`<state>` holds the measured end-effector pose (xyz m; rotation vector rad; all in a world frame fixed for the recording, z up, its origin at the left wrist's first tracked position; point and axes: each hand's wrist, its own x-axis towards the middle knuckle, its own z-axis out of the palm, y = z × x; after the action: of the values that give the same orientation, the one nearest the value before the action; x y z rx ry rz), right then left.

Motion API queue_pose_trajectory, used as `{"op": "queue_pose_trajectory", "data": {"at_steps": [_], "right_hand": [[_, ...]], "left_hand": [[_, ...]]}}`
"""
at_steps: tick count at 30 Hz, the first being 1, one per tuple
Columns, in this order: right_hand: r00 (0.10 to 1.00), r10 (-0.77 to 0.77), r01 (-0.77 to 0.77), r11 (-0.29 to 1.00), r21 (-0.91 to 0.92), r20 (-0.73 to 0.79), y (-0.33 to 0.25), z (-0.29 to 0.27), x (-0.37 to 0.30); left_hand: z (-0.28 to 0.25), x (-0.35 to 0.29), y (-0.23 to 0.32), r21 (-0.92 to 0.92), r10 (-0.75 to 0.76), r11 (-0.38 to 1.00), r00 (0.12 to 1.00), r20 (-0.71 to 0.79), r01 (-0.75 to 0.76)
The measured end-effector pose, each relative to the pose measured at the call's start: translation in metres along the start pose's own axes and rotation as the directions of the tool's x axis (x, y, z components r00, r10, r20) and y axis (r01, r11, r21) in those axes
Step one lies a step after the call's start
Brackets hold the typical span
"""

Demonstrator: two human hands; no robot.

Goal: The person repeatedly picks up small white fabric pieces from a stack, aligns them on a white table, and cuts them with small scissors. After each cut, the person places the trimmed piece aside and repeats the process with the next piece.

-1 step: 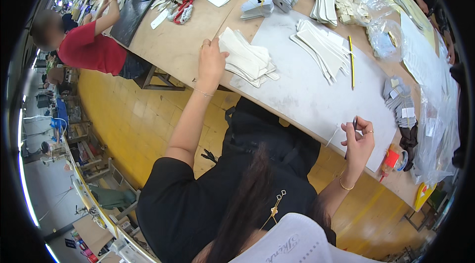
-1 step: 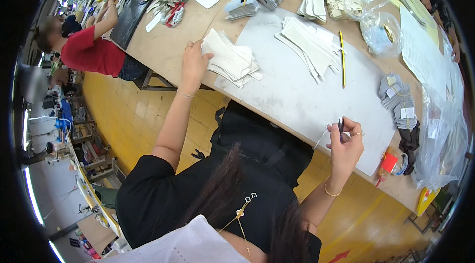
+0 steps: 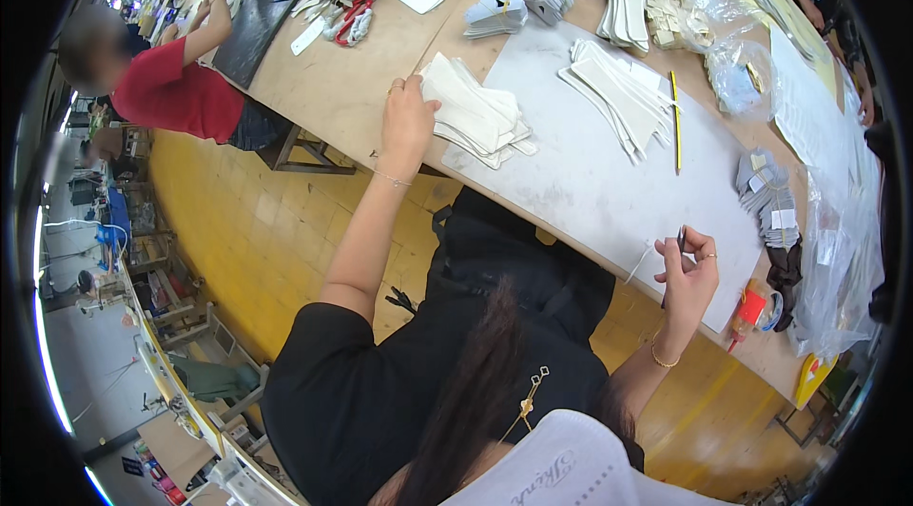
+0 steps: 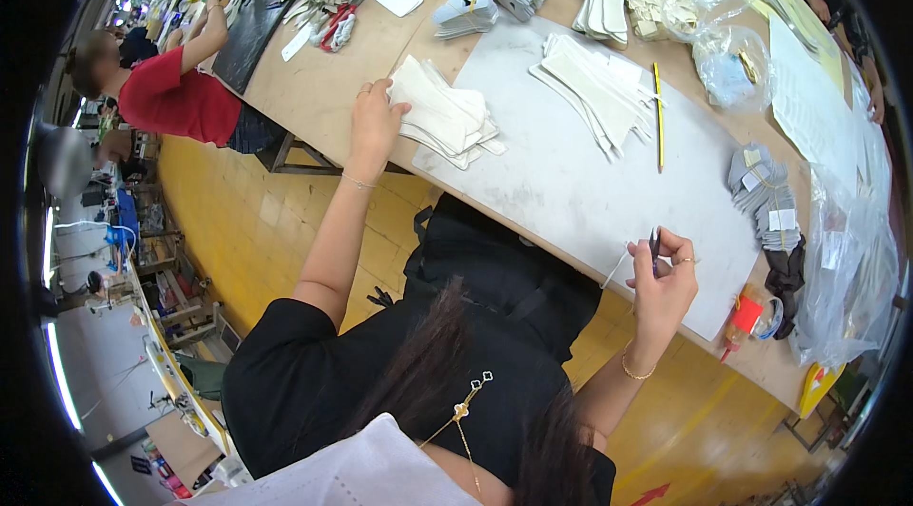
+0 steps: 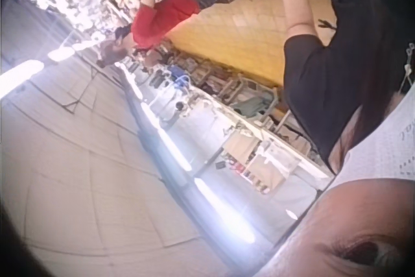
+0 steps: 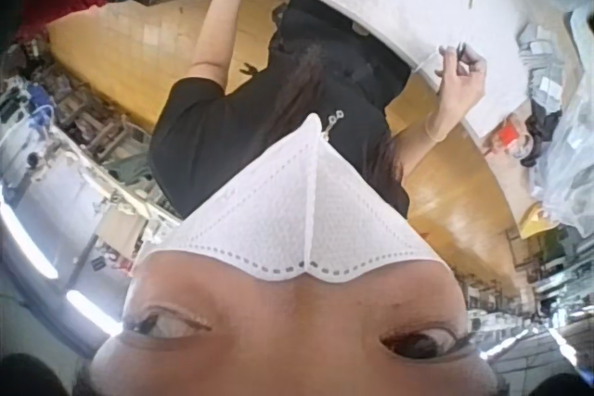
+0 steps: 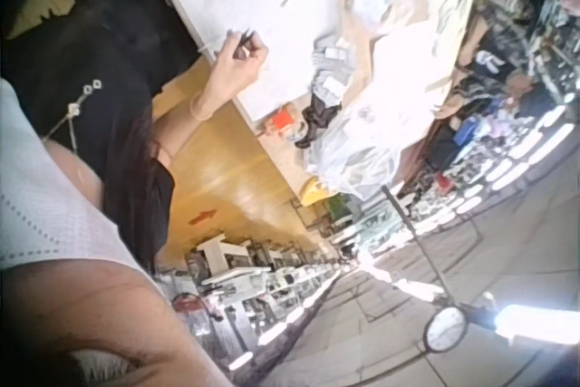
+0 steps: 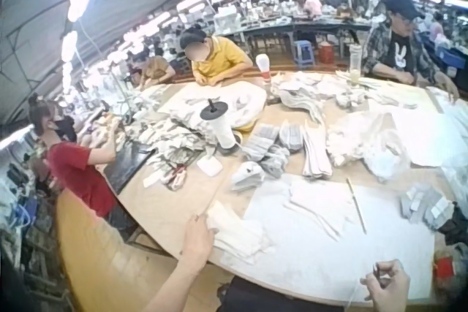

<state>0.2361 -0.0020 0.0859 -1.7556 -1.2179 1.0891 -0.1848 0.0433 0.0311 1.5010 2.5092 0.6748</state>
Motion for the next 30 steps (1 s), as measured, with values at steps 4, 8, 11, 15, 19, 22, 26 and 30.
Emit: {"op": "queue_pose_trajectory", "data": {"at_steps": [4,8,11,15,19,22,26,30], "right_hand": [[1.000,0.008,-0.008,1.000,0.002,-0.001,0.004,-0.003,-0.003],[0.999,-0.048,0.047,0.998,0.043,0.010,0.005,0.002,0.000],[1.000,-0.017,0.017,0.999,0.035,0.003,0.004,0.003,0.000],[0.998,-0.040,0.035,0.994,0.106,0.042,-0.005,-0.007,0.000],[0.992,-0.075,0.056,0.980,0.192,0.098,-0.023,-0.019,-0.001],[0.972,-0.078,0.014,0.960,0.278,0.221,-0.037,-0.020,-0.002],[0.904,-0.079,-0.049,0.957,0.285,0.420,-0.052,-0.004,0.015],[0.816,-0.113,-0.074,0.952,0.296,0.568,-0.055,0.022,0.033]], "left_hand": [[-0.003,-0.006,-0.001,0.031,0.149,0.988,0.985,0.090,-0.152],[-0.021,-0.011,0.016,-0.073,0.411,0.911,0.878,0.246,-0.406],[-0.048,-0.031,0.043,-0.254,0.533,0.842,0.804,0.263,-0.475],[-0.077,-0.059,0.085,-0.659,0.438,0.751,0.715,0.545,0.042],[-0.037,-0.072,0.124,-0.674,0.419,0.733,0.720,0.553,0.091],[0.010,-0.075,0.142,-0.484,0.510,0.809,0.809,0.294,-0.334],[0.029,-0.100,0.144,-0.489,0.722,0.640,0.682,0.117,-0.594],[0.032,-0.112,0.156,-0.808,0.683,0.586,0.578,0.447,-0.067]]}}
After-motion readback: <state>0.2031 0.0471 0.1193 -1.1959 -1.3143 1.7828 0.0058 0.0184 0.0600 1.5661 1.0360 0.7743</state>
